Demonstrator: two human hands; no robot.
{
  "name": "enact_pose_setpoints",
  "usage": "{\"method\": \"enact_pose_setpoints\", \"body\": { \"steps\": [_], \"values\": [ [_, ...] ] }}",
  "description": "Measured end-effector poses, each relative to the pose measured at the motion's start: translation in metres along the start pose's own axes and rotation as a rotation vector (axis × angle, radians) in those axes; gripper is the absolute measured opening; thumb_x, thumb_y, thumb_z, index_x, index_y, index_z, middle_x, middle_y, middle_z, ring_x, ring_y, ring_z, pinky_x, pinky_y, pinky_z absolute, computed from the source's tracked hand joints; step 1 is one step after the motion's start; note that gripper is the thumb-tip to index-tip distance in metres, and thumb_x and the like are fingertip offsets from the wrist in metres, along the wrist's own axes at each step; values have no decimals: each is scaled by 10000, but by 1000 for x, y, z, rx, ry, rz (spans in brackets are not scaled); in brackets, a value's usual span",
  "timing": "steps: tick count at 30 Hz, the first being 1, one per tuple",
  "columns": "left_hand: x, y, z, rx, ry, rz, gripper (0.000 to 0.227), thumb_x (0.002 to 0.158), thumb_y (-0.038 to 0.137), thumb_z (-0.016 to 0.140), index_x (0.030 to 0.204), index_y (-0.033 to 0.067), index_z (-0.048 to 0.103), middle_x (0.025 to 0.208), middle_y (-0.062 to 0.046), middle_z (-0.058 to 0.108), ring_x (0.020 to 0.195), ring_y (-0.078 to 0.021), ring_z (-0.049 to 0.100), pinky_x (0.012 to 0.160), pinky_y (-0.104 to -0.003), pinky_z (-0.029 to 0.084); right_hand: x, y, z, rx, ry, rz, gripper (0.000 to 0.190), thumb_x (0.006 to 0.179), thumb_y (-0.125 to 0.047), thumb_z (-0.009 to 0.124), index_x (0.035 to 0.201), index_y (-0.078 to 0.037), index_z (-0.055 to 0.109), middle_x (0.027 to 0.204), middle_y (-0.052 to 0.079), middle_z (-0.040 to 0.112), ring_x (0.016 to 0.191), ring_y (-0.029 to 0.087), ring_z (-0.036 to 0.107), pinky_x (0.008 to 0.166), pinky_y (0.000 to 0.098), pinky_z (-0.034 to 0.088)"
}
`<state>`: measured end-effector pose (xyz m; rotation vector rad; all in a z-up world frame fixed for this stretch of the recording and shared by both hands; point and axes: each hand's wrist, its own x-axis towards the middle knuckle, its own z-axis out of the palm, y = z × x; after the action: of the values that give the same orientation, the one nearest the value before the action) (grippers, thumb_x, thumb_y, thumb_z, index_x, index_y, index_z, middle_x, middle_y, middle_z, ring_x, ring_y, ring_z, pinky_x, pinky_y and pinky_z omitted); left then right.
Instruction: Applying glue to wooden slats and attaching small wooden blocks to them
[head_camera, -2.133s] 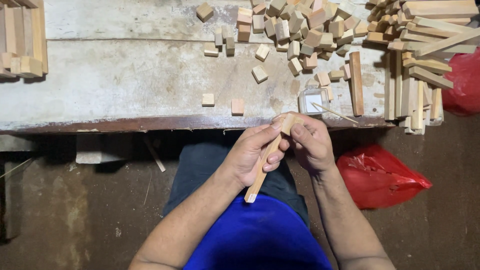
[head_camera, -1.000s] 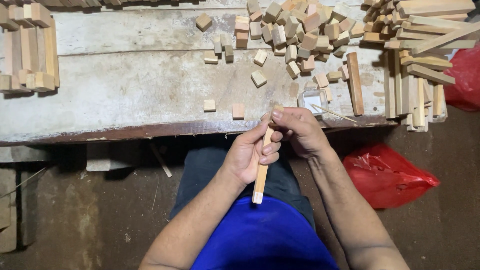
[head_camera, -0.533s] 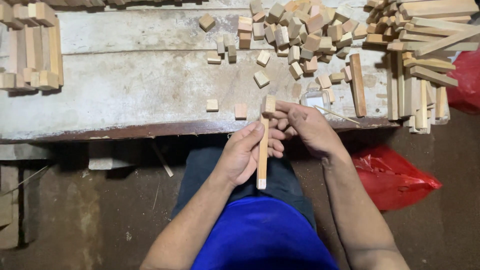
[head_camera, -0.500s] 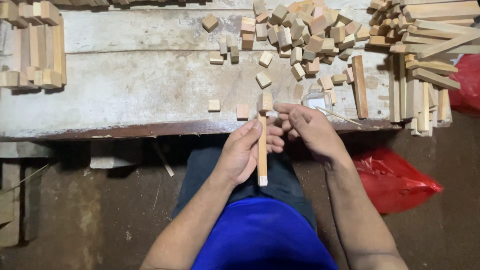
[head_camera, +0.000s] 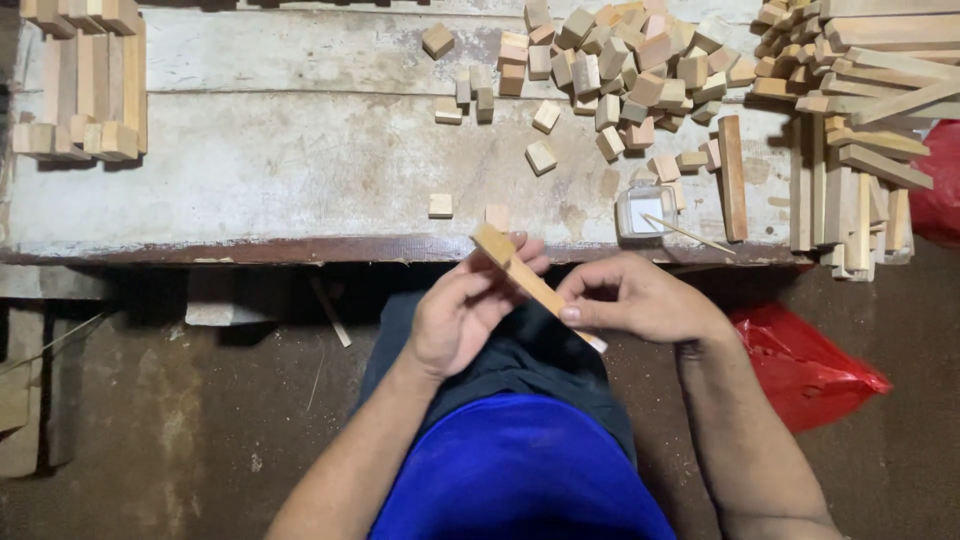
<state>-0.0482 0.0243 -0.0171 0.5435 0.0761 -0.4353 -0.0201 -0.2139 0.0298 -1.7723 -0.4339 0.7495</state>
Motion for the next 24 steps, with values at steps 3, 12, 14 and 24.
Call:
{"method": "enact_pose_setpoints", "body": {
  "steps": [3,12,14,24],
  "values": [
    [10,14,-41,192,-103,-389,577,1036,400,425,1356,-59,566,1152,-292,716,993,-341,751,830,-380,627,-7,-37,-9,-159,-182,114,177,841,-225,848,822,-53,810,644,53,689,690,172,644,698,393,568],
    [8,19,-2,710,-429,-734,626,848,18,767,1400,-87,489,928,-262,732,765,-275,767,647,-353,669,22,-76,8,-500,-494,228,262,878,-365,802,822,-111,824,670,82,753,638,253,738,637,383,564],
    [-1,41,9,797,-390,-680,576,871,18,714,1398,-89,508,939,-240,739,780,-242,764,675,-329,670,20,-89,-1,-532,-315,289,251,892,-361,777,884,-120,845,735,92,796,708,277,763,728,386,593],
    [2,53,-4,722,-17,-273,501,929,31,612,1395,-55,448,927,-192,612,719,-244,752,668,-416,708,22,13,-111,-987,715,299,133,930,-305,786,1039,-239,822,815,33,765,864,349,741,776,448,552]
  ]
}}
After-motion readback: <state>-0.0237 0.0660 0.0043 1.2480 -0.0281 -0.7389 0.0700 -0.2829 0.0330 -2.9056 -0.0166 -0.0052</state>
